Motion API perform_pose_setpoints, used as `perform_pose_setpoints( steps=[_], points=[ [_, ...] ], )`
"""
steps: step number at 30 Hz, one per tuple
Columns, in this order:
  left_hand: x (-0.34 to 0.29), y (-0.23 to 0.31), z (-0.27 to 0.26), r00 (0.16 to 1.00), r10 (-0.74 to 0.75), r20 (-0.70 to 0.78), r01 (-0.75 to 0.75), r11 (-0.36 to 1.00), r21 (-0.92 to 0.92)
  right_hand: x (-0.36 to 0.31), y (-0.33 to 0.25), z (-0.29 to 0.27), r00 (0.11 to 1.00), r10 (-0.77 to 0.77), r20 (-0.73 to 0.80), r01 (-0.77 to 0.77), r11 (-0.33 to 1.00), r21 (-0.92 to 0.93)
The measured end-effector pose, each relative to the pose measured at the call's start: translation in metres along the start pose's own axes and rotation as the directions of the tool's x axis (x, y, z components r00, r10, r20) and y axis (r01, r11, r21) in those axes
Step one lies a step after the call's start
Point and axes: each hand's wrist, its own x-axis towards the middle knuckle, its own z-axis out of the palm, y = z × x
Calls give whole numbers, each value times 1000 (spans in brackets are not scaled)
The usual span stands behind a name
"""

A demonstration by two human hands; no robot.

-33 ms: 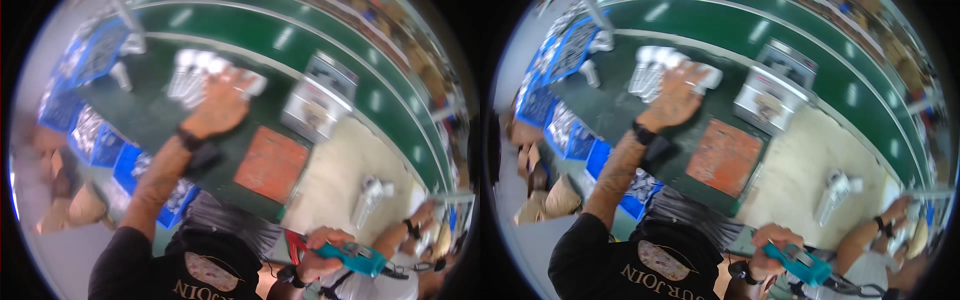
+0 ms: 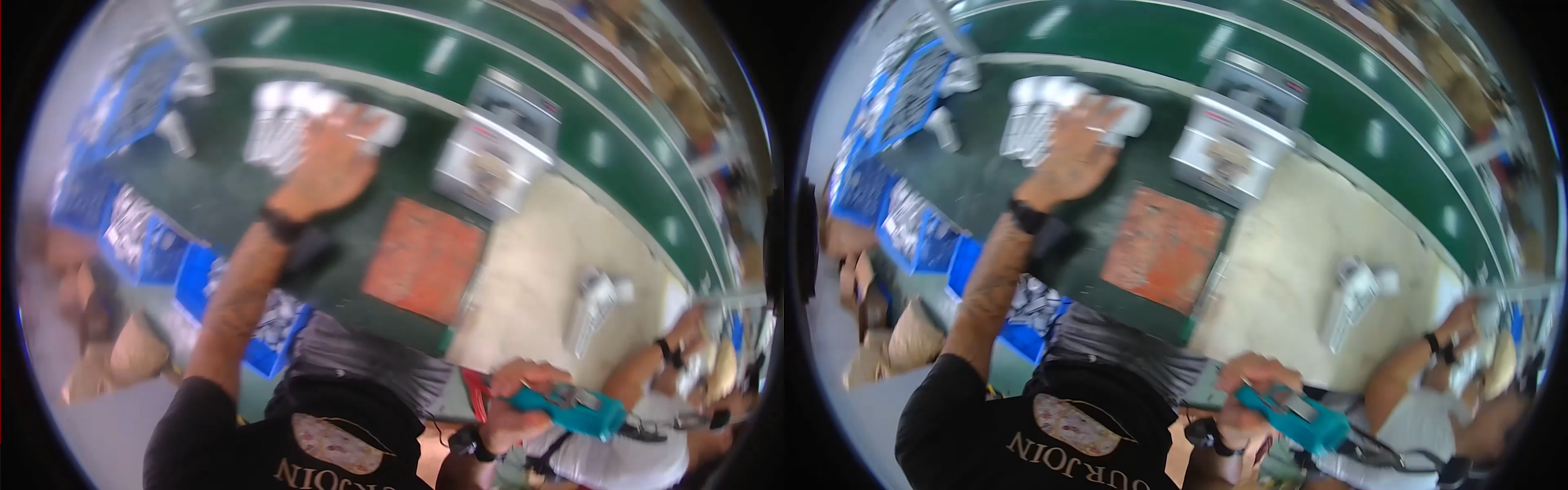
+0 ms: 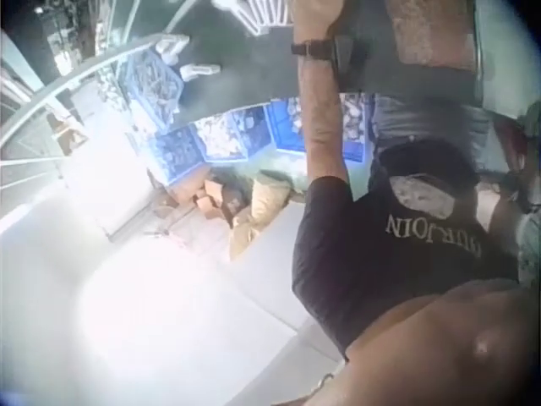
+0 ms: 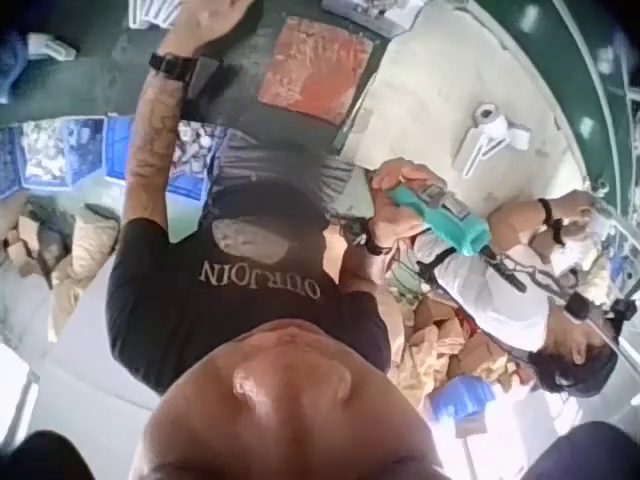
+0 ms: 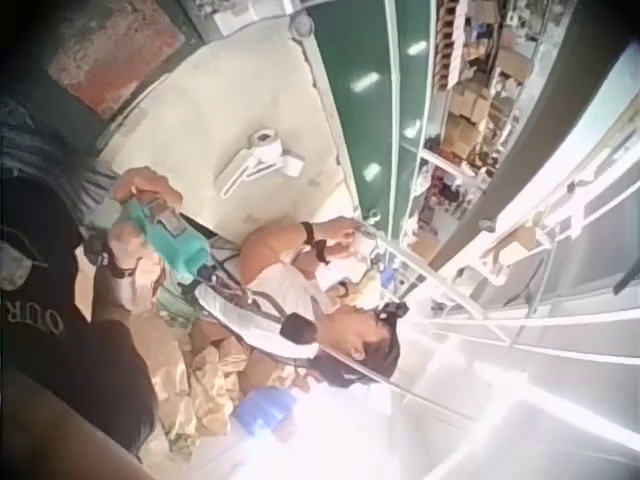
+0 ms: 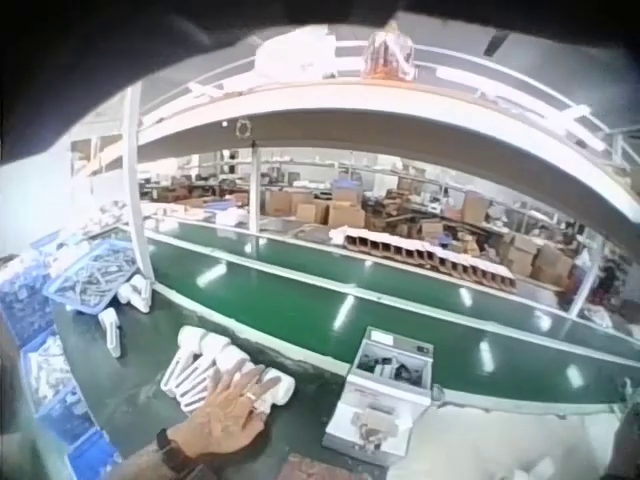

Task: The person picks up a white plastic component, places it on a red work surface, and uses a power screwdriver on it. They then set the component aside on the table and repeat the process with several more components.

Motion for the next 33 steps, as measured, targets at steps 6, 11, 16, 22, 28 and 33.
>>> perform_pose_setpoints(
  steps=[6, 11, 16, 22, 28, 33],
  points=[
    [29, 73, -62, 960, -228, -164, 107, 837, -536, -1, -11, -12, 984, 178, -25, -173, 974, 144],
    [69, 238, -16, 944, 329, 36, -123, 450, -885, 0, -28, -17, 974, 208, -85, -206, 978, 29],
    [79, 342, 37, 857, 408, 315, -10, 625, -781, -5, -36, -13, 965, 252, -74, -255, 966, -39],
    [75, 348, 43, 791, 366, 491, 148, 664, -733, -5, -37, -19, 967, 245, -77, -246, 969, -3],
    [65, 282, 40, 920, 341, 193, -74, 634, -769, 14, -19, -19, 975, 213, -67, -216, 975, -47],
    [43, 208, -6, 946, 319, -57, -211, 474, -855, 48, 8, -14, 994, 90, -64, -99, 983, -155]
  ],
)
